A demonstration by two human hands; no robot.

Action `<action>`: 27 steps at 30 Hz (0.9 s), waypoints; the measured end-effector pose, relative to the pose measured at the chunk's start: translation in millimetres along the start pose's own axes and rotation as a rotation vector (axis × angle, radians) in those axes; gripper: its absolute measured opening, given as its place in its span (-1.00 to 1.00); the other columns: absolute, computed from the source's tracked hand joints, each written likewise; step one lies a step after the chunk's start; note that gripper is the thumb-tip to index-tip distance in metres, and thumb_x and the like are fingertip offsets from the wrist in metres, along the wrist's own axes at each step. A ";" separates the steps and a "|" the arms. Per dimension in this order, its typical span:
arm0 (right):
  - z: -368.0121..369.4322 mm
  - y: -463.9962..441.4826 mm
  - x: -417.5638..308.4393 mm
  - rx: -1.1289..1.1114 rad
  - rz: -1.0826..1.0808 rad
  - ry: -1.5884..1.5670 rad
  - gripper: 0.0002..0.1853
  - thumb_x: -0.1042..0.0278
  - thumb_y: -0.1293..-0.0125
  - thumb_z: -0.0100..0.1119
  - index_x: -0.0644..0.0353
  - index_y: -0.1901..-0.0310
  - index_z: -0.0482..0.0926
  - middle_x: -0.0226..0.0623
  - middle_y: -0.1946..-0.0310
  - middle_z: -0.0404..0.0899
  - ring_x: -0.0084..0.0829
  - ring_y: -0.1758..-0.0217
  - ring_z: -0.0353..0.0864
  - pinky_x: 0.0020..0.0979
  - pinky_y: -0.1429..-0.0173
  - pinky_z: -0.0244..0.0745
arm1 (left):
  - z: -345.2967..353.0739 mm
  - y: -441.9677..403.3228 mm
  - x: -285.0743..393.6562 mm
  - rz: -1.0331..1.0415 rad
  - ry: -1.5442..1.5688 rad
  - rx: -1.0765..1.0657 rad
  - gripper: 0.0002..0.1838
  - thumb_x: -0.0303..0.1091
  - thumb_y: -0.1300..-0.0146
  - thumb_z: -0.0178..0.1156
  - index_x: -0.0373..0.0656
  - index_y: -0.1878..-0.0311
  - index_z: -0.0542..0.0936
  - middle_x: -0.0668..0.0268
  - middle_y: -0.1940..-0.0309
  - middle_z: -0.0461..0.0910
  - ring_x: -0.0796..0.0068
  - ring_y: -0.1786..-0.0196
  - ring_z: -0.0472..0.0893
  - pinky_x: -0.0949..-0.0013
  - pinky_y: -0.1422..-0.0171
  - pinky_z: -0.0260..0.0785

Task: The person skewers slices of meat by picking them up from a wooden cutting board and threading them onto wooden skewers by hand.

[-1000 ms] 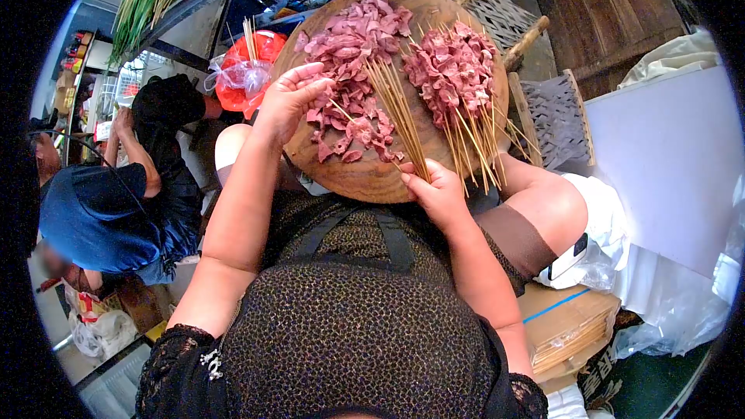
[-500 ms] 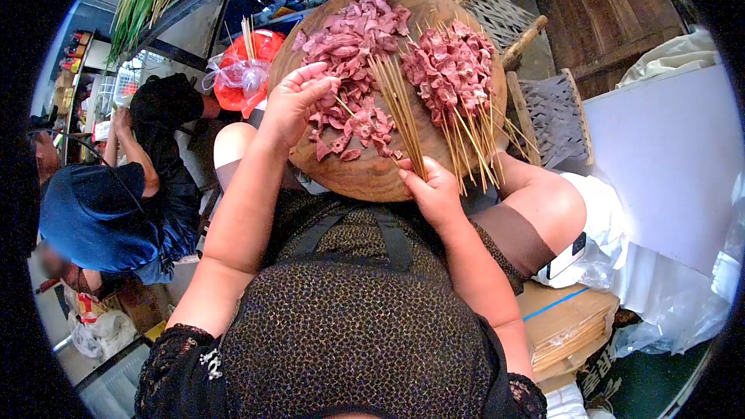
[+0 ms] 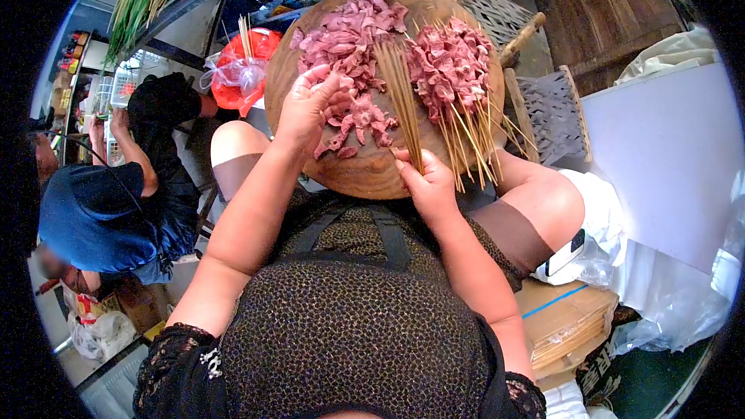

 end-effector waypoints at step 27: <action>1.3 -0.3 9.2 -0.038 0.034 -0.018 -0.86 0.45 -0.18 0.13 0.24 0.22 0.51 -0.55 0.56 0.40 -0.71 0.53 0.34 -0.63 0.42 0.28 | -12.9 -6.7 2.1 -0.090 0.213 -0.089 -0.72 -0.28 -0.36 -0.10 -0.27 0.01 0.39 0.03 0.08 0.51 0.18 0.01 0.54 0.22 -0.06 0.45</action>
Point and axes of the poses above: each hand's wrist, its own y-axis away from the middle knuckle, its own z-axis out of the palm, x = y × z, the point moved 4 cm from there along -y, towards the middle knuckle
